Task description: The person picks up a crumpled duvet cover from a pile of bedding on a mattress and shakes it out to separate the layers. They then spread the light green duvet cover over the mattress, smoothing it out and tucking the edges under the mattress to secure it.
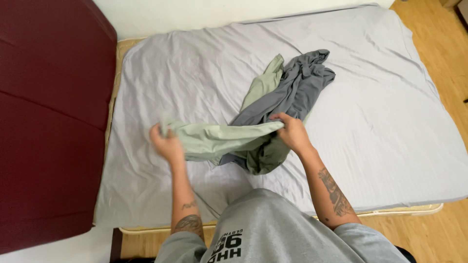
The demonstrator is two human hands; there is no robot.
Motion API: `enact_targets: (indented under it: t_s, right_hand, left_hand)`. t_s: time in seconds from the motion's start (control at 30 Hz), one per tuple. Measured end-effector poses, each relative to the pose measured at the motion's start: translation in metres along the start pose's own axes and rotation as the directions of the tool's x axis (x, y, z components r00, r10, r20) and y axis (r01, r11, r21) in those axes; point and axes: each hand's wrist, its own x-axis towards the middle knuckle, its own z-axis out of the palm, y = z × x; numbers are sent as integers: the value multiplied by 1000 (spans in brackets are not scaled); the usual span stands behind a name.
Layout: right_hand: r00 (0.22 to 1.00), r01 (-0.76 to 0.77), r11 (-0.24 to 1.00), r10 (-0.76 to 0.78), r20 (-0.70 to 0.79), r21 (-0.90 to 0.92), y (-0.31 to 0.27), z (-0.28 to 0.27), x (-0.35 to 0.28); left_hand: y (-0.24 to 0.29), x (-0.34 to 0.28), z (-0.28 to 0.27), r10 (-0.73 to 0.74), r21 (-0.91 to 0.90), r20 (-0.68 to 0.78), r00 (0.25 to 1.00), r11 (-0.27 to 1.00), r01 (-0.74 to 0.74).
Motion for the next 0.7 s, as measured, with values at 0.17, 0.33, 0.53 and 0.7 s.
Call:
enact_targets:
  t_s: [0.17, 0.33, 0.53, 0.7]
  right_hand:
    - [980, 145, 986, -131, 147, -84, -87, -26, -24]
    - [952, 248, 950, -203, 229, -191, -87, -19, -21]
    - [898, 207, 978, -180, 402, -24, -93, -29, -39]
    - [790, 104, 971, -213, 574, 217, -38, 22, -39]
  left_hand:
    - [110, -100, 27, 495, -401, 277, 824, 839, -369]
    - [133, -134, 25, 397, -484, 824, 404, 865, 136]
    - [93, -139, 30, 357, -351, 934, -15, 924, 152]
    - [97, -101, -1, 245, -242, 969, -12, 964, 108]
